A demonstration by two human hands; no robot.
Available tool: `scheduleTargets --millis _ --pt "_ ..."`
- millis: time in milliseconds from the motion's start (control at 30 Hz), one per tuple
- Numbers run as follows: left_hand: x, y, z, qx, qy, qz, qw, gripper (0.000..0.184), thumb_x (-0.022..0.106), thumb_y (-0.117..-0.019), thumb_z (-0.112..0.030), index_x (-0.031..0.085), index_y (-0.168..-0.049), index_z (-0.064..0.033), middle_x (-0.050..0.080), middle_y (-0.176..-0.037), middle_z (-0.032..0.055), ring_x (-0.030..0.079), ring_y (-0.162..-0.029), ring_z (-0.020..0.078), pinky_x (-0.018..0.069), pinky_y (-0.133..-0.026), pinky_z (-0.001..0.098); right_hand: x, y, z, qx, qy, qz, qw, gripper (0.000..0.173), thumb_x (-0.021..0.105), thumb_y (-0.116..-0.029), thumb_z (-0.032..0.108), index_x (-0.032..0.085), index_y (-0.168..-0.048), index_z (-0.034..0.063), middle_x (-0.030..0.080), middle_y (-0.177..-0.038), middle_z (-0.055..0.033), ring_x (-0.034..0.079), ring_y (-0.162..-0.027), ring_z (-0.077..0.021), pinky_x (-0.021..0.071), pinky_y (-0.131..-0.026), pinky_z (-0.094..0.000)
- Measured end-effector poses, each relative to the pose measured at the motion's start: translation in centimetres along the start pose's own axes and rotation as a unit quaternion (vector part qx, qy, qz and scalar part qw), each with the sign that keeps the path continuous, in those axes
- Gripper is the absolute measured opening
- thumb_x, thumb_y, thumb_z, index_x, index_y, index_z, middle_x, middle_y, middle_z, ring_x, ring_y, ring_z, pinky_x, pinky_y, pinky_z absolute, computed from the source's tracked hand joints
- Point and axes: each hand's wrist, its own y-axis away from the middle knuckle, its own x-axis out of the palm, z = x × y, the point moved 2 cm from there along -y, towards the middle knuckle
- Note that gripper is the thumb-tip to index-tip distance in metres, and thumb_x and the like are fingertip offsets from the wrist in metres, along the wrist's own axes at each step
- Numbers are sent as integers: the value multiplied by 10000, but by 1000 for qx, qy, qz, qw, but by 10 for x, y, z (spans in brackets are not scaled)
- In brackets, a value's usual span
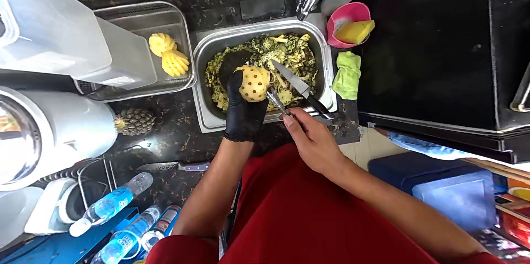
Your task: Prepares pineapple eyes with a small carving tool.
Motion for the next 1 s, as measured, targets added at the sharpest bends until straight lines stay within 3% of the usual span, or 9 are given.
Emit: scheduleTargets --millis 167,267,433,567,667,767,1000 --pt "4 3 1 -13 -17 5 1000 344 525 -1031 -409 516 -1272 -165 621 -1151 112 652 -1021 236 583 -857 411 -1 -3 -4 -21 -8 4 1000 366 429 -1086 414 678 -1187 164 514 -662 63 497 -554 -49 439 -513 -259" --pt "3 4 3 -18 -5 20 1000 363 553 -1019 -399 508 -1292 -163 614 -1185 117 638 -1073 242 564 -910 426 2 -5 -7 -40 -31 -7 999 355 441 -1088 397 680 -1178 151 499 -652 67 478 -540 -40 427 -499 -241" --pt "5 10 11 16 -10 36 999 326 568 -1004 -373 512 -1255 -171 627 -1134 93 654 -1026 204 581 -870 386 11 -8 -11 -66 -89 -22 994 324 439 -1095 330 666 -1160 108 475 -639 58 456 -521 -39 412 -483 -226" --pt "4 11 13 56 -19 43 997 279 566 -1025 -303 527 -1261 -158 650 -1132 88 661 -1042 189 579 -904 383 10 -13 -8 -74 -76 -26 994 319 426 -1098 337 657 -1156 125 466 -629 54 455 -507 -56 414 -467 -248" --pt "-6 3 9 110 -38 67 991 488 655 -980 -251 424 -1406 -190 629 -1218 103 660 -1082 210 585 -911 398 8 -13 -1 -59 -95 -4 994 306 418 -1105 332 648 -1145 134 447 -628 46 440 -501 -70 395 -461 -251" --pt "-20 -5 8 155 -76 94 981 648 735 -930 -239 387 -1473 -180 609 -1268 122 656 -1087 225 593 -890 409 6 -12 4 -41 -111 6 993 311 413 -1105 325 659 -1135 136 449 -628 42 436 -504 -71 391 -464 -246" --pt "-20 -11 9 160 -75 128 976 640 723 -923 -165 391 -1470 -177 599 -1292 120 654 -1095 220 594 -892 405 3 -13 7 -16 -91 10 996 314 404 -1105 341 653 -1149 156 443 -627 44 438 -503 -77 395 -466 -256"
